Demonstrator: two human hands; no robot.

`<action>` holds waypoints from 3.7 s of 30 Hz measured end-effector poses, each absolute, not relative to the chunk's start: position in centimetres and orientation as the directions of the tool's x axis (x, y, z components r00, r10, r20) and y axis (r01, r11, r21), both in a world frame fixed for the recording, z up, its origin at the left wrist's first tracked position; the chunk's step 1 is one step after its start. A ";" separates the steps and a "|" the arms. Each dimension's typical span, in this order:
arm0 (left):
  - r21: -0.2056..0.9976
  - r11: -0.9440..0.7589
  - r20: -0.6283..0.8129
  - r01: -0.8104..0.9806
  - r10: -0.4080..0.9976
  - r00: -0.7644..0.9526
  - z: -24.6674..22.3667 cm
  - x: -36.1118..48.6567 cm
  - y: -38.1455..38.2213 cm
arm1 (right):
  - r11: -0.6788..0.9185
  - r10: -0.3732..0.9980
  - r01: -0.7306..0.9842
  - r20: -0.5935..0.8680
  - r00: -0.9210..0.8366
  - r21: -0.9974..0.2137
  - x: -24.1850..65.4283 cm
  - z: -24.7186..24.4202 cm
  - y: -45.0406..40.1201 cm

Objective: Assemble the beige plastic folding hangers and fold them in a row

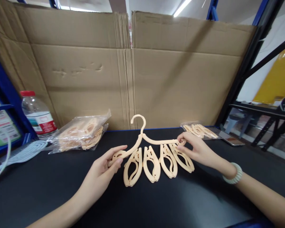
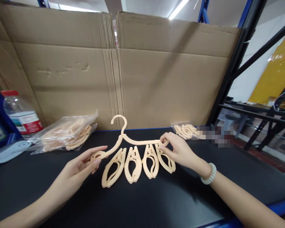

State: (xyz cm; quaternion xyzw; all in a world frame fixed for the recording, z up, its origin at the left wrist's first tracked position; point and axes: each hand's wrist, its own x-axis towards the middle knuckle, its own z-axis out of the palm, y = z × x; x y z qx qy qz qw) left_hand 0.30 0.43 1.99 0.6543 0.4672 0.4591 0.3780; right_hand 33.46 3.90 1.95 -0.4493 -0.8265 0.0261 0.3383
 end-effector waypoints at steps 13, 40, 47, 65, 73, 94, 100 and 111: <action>0.931 -0.217 0.198 0.292 0.976 0.094 1.8 0.2 1.1 | 0.319 0.466 0.896 0.771 -0.433 0.310 32.8 1.6 2.9; 0.982 -0.137 0.128 0.129 0.989 0.080 1.9 0.2 0.4 | 0.341 0.897 0.052 0.308 -0.317 -0.939 29.9 1.8 1.7; 0.987 -0.161 0.161 0.006 0.986 -0.042 3.2 0.5 0.4 | 0.305 0.921 -0.030 0.303 -0.244 -0.952 30.8 1.3 2.3; 0.998 -0.066 0.068 -0.013 0.971 0.229 2.9 2.2 -2.1 | 0.337 0.796 0.001 0.285 -0.534 -0.941 23.8 2.8 -1.9; 0.983 -0.182 0.185 -0.036 0.957 0.224 3.4 1.3 -2.1 | 0.477 0.820 0.269 0.313 -0.479 -0.837 21.9 3.0 -0.8; 0.989 -0.148 0.142 -0.003 0.944 0.297 3.2 1.7 -2.0 | 0.668 0.675 0.320 0.366 -0.641 -0.672 22.2 2.9 -2.1; 0.989 -0.134 0.109 0.066 0.947 0.302 3.2 1.8 -1.8 | 0.644 0.653 0.351 0.248 -0.716 -0.680 22.3 3.9 -2.5; 0.978 0.014 -0.003 0.208 0.998 -0.056 3.3 -3.4 4.8 | 0.520 0.842 0.247 0.443 -0.307 -0.817 26.8 4.0 1.5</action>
